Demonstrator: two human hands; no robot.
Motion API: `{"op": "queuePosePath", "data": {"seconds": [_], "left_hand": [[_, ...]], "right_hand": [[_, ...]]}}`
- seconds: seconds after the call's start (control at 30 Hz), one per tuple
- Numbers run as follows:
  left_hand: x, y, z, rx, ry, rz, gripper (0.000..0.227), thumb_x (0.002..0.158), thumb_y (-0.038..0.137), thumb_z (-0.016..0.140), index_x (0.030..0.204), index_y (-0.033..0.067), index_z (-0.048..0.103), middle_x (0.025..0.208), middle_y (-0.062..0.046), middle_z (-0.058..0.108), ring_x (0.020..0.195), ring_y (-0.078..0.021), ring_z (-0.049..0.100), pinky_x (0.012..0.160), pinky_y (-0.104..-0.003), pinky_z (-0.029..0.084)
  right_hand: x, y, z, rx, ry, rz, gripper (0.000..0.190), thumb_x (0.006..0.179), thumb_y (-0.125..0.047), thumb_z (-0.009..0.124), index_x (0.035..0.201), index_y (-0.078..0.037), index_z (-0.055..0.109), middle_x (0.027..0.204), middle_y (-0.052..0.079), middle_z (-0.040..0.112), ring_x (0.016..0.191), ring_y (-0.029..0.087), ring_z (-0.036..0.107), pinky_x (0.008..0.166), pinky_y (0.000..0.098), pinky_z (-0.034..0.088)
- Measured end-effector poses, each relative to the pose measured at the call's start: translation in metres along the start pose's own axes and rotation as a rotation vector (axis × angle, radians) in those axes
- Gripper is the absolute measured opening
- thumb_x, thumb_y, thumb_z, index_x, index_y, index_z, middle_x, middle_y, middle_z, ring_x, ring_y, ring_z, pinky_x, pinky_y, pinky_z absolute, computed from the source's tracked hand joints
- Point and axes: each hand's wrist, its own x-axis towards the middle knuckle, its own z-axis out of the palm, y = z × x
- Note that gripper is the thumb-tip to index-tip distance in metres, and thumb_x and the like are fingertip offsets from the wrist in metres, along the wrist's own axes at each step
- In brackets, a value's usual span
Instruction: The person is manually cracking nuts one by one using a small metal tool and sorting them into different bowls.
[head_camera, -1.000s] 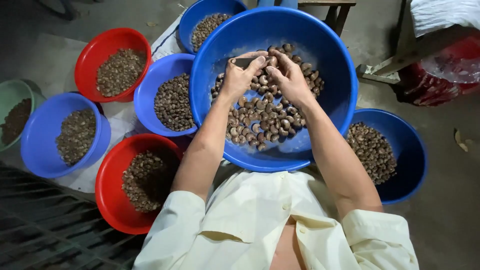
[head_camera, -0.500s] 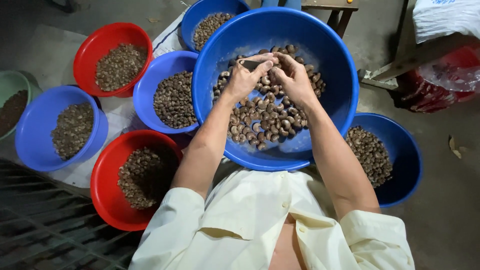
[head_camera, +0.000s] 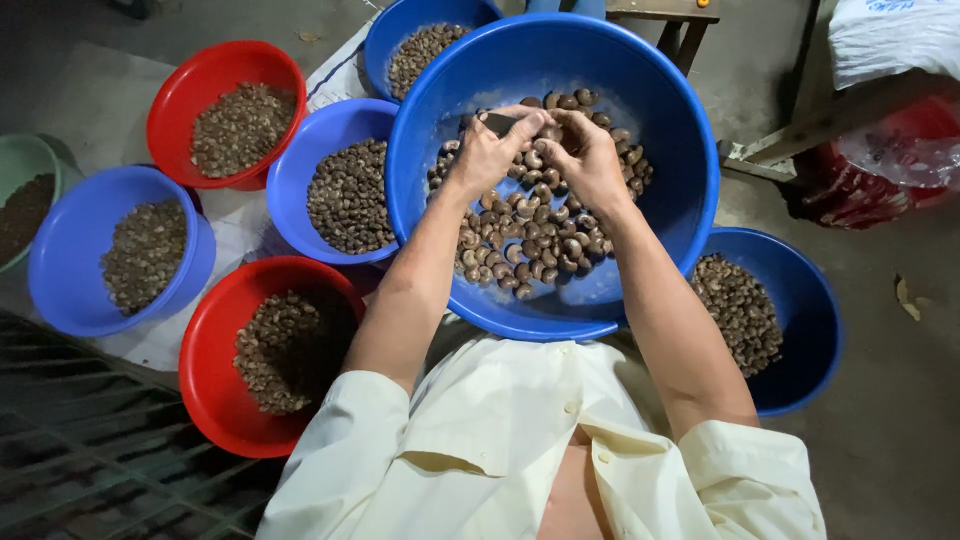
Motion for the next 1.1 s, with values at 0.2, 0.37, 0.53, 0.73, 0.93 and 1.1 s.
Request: {"op": "queuePosePath", "data": {"seconds": [0.2, 0.37, 0.53, 0.73, 0.93, 1.1], "left_hand": [[0.0, -0.003, -0.002, 0.022, 0.031, -0.04, 0.029, 0.095, 0.039, 0.074, 0.106, 0.0128, 0.079, 0.085, -0.02, 0.078, 0.078, -0.0288, 0.079, 0.06, -0.036, 0.066], [0.001, -0.01, -0.006, 0.145, -0.048, 0.028, 0.027, 0.097, 0.043, 0.075, 0.105, 0.0191, 0.082, 0.084, -0.017, 0.079, 0.083, -0.0283, 0.077, 0.06, -0.038, 0.062], [0.0, -0.006, -0.004, 0.245, -0.078, 0.021, 0.026, 0.097, 0.05, 0.071, 0.105, 0.0276, 0.081, 0.087, -0.009, 0.08, 0.087, -0.0287, 0.078, 0.069, -0.038, 0.062], [-0.001, -0.005, -0.001, -0.016, 0.033, 0.104, 0.022, 0.099, 0.035, 0.074, 0.109, 0.0163, 0.08, 0.077, -0.011, 0.079, 0.065, -0.0161, 0.075, 0.061, -0.03, 0.06], [-0.009, 0.011, 0.005, -0.036, -0.009, 0.144, 0.014, 0.097, 0.022, 0.073, 0.108, 0.0156, 0.081, 0.079, -0.012, 0.079, 0.077, -0.0099, 0.068, 0.066, -0.03, 0.058], [-0.006, 0.013, 0.001, -0.057, -0.047, 0.25, 0.017, 0.098, 0.022, 0.076, 0.107, 0.0088, 0.081, 0.105, -0.017, 0.079, 0.106, -0.03, 0.074, 0.093, -0.045, 0.058]], "right_hand": [[0.002, 0.006, 0.004, -0.012, 0.007, 0.005, 0.037, 0.096, -0.015, 0.084, 0.129, -0.006, 0.071, 0.081, 0.011, 0.069, 0.077, 0.016, 0.065, 0.064, 0.032, 0.053], [0.001, 0.011, 0.003, -0.061, 0.007, -0.002, 0.038, 0.095, -0.016, 0.085, 0.129, -0.006, 0.071, 0.077, 0.012, 0.068, 0.074, 0.017, 0.064, 0.061, 0.0347, 0.052], [0.002, 0.01, 0.004, -0.077, 0.003, -0.014, 0.038, 0.095, -0.017, 0.085, 0.129, -0.006, 0.071, 0.075, 0.011, 0.066, 0.073, 0.016, 0.062, 0.06, 0.0346, 0.05], [0.001, -0.001, 0.002, 0.117, -0.089, 0.037, 0.04, 0.108, -0.013, 0.068, 0.141, 0.006, 0.056, 0.091, 0.023, 0.072, 0.079, 0.025, 0.07, 0.066, 0.0393, 0.059], [0.004, -0.002, 0.002, 0.565, -0.071, 0.335, 0.041, 0.107, -0.015, 0.059, 0.139, 0.008, 0.051, 0.102, 0.016, 0.072, 0.082, 0.023, 0.079, 0.069, 0.0319, 0.069], [0.006, 0.009, -0.003, 0.863, -0.105, 0.405, 0.037, 0.105, -0.019, 0.061, 0.138, -0.005, 0.054, 0.114, 0.018, 0.075, 0.095, 0.03, 0.08, 0.076, 0.0387, 0.07]]}}
